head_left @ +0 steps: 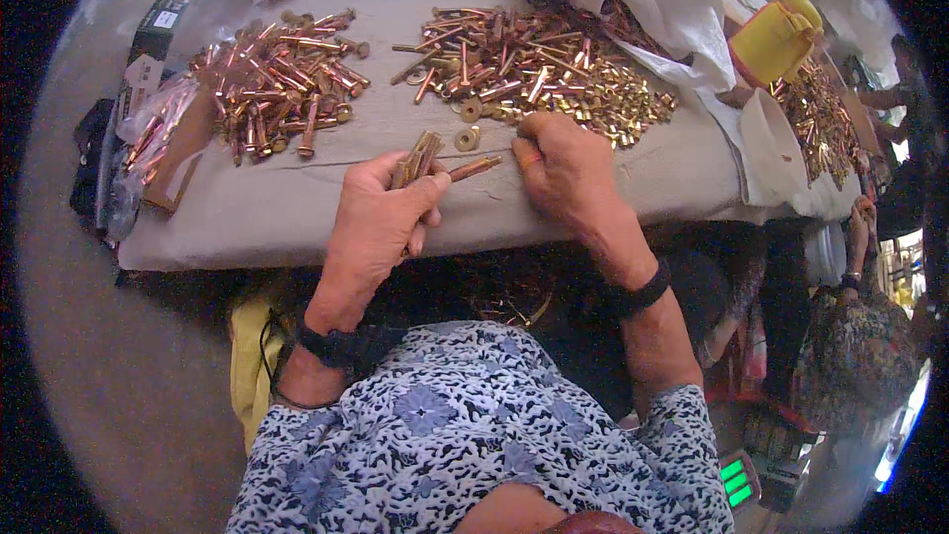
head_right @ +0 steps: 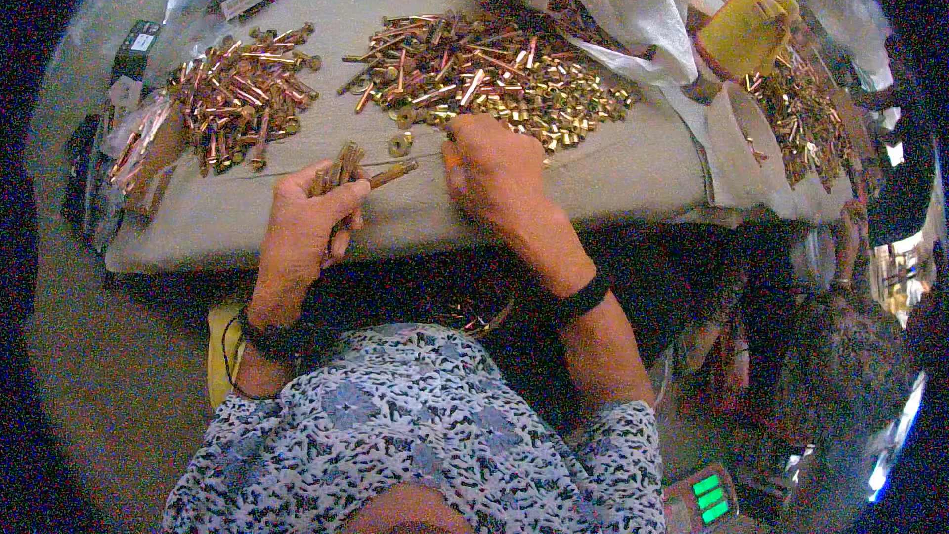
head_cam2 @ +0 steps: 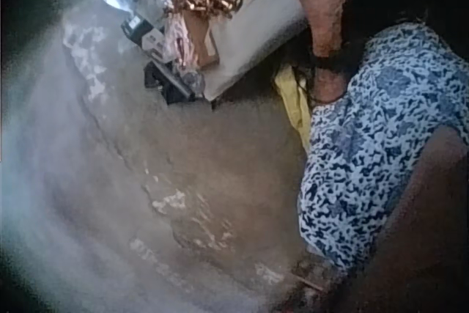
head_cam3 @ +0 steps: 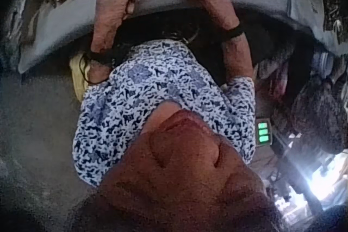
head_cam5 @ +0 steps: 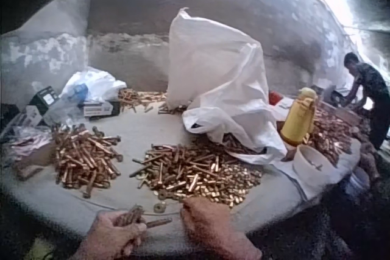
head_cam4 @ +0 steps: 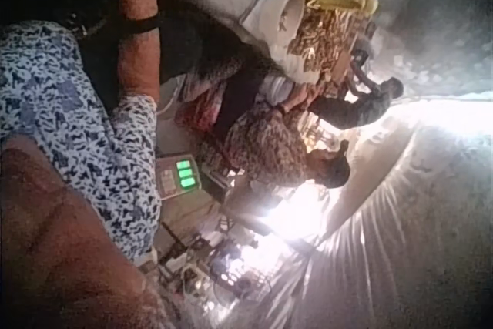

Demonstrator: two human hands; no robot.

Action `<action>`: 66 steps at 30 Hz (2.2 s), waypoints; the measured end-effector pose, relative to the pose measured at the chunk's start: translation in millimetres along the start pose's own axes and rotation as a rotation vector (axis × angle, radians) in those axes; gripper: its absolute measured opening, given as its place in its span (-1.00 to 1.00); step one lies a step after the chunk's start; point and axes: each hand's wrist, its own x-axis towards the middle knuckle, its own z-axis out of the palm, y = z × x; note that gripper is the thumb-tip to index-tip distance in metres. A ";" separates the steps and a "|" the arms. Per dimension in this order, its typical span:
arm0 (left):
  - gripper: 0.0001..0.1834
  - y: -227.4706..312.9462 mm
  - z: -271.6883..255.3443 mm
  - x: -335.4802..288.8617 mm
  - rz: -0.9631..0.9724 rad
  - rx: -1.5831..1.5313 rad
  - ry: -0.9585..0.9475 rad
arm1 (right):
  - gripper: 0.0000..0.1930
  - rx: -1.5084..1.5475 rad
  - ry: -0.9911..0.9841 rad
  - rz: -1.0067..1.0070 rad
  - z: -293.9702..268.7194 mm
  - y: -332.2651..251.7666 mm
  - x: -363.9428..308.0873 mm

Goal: Manually assembling washers onto copper-colored bolts on a production floor.

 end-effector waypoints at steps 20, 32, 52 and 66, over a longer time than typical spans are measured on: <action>-0.86 -11.3 1.3 3.0 -0.043 -0.140 -0.092 | -0.86 0.938 -0.097 0.239 -22.7 -29.5 -21.8; -0.87 -9.9 5.9 -1.1 0.020 -0.044 -0.079 | -0.84 0.674 -0.039 0.137 -25.4 -26.8 -22.4; -0.84 -10.6 12.3 2.5 0.019 -0.012 -0.044 | -0.84 0.866 -0.157 0.308 -24.8 -23.0 -23.0; -0.85 -14.7 9.5 2.2 0.034 -0.035 -0.119 | -0.81 0.597 -0.019 0.126 -26.5 -21.9 -25.5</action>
